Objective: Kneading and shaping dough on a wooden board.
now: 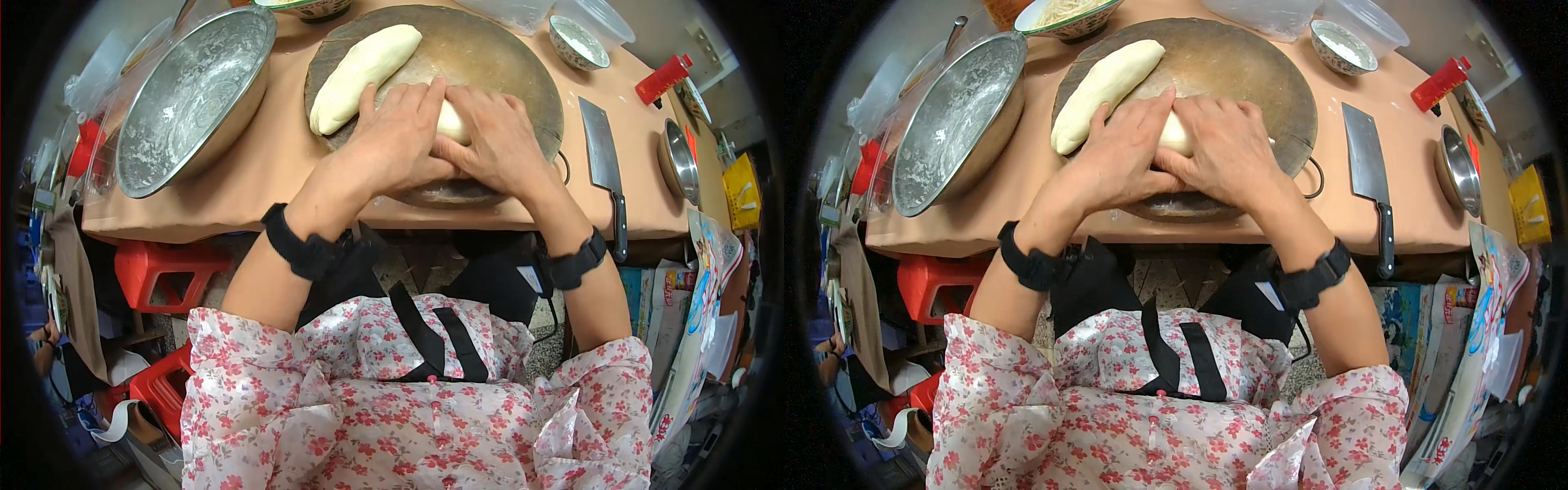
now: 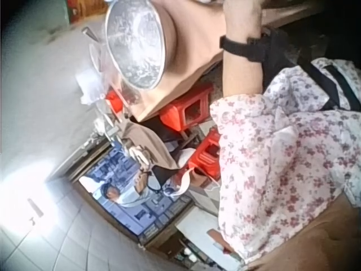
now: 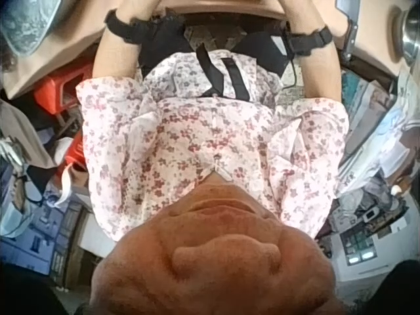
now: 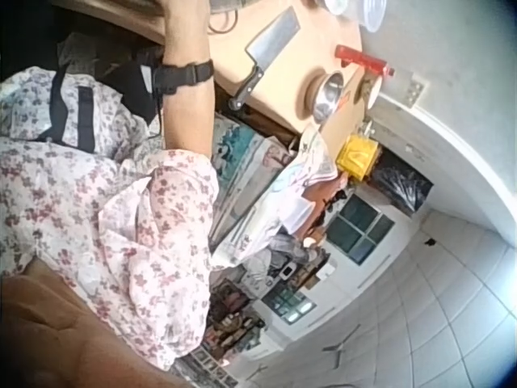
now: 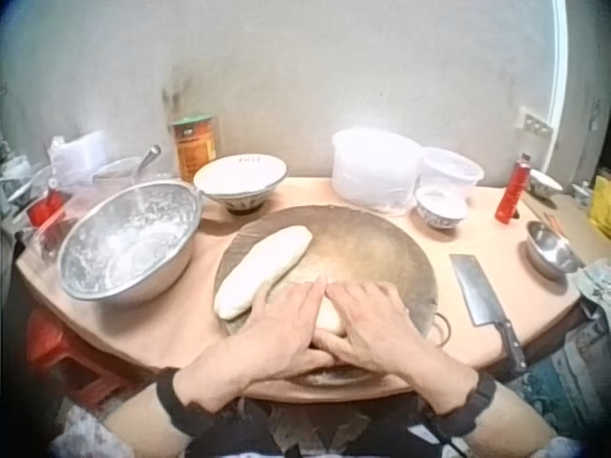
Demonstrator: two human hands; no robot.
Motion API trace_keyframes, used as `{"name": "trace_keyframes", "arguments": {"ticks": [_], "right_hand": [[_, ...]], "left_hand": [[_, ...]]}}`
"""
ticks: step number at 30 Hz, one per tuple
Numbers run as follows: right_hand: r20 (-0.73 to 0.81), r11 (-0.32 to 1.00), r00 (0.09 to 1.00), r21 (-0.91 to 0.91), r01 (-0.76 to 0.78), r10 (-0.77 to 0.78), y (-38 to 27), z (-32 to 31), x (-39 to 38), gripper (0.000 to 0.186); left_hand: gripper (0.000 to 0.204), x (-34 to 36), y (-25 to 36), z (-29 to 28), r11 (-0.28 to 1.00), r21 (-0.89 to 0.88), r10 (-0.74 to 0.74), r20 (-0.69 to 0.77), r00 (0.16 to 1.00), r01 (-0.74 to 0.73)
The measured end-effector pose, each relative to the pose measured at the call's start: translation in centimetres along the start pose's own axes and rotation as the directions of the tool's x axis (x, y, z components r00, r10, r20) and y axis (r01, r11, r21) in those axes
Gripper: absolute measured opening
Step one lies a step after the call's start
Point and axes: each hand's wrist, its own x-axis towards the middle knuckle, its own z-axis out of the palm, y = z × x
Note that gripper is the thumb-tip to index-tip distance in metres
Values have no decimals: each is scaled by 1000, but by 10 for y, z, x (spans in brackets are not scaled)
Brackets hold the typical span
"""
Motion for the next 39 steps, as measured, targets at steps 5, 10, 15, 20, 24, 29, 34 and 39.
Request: {"name": "trace_keyframes", "arguments": {"ticks": [5, 10, 15, 20, 24, 29, 34, 39], "right_hand": [[51, 999, 998, 41, -30, 28, -3, 2, -8, 64], [-46, 999, 998, -13, 36, -36, -37, -11, -60, 76], [-37, 998, 999, -66, 23, -25, -45, -3, -86, 79], [-130, 998, 990, -8, 57, -57, -18, 3, -38, 69], [30, 999, 1000, 51, 5, -6, 8, 3, 1, 62], [110, 998, 993, 41, -47, 42, 12, 3, 5, 63], [-69, 997, 996, 39, 65, -62, -13, -2, -30, 70], [-90, 996, 995, -84, 40, -47, -46, -15, -81, 78]], "left_hand": [[97, -10, 8, 8, 998, 54, -9, -38, 999, 11], [101, -67, 38, 14, 990, 123, 100, -220, 970, -74], [106, -83, 45, 14, 989, 78, 134, -166, 977, -123], [107, -42, 27, 12, 983, 175, 85, -179, 980, -53], [103, -4, 8, -1, 999, 42, -17, -4, 1000, 18], [99, 1, 2, 3, 999, -39, 4, 10, 1000, -4], [96, -37, 24, 10, 991, 122, 83, -199, 976, -59], [106, -88, 48, 8, 986, 116, 133, -154, 979, -116]]}}
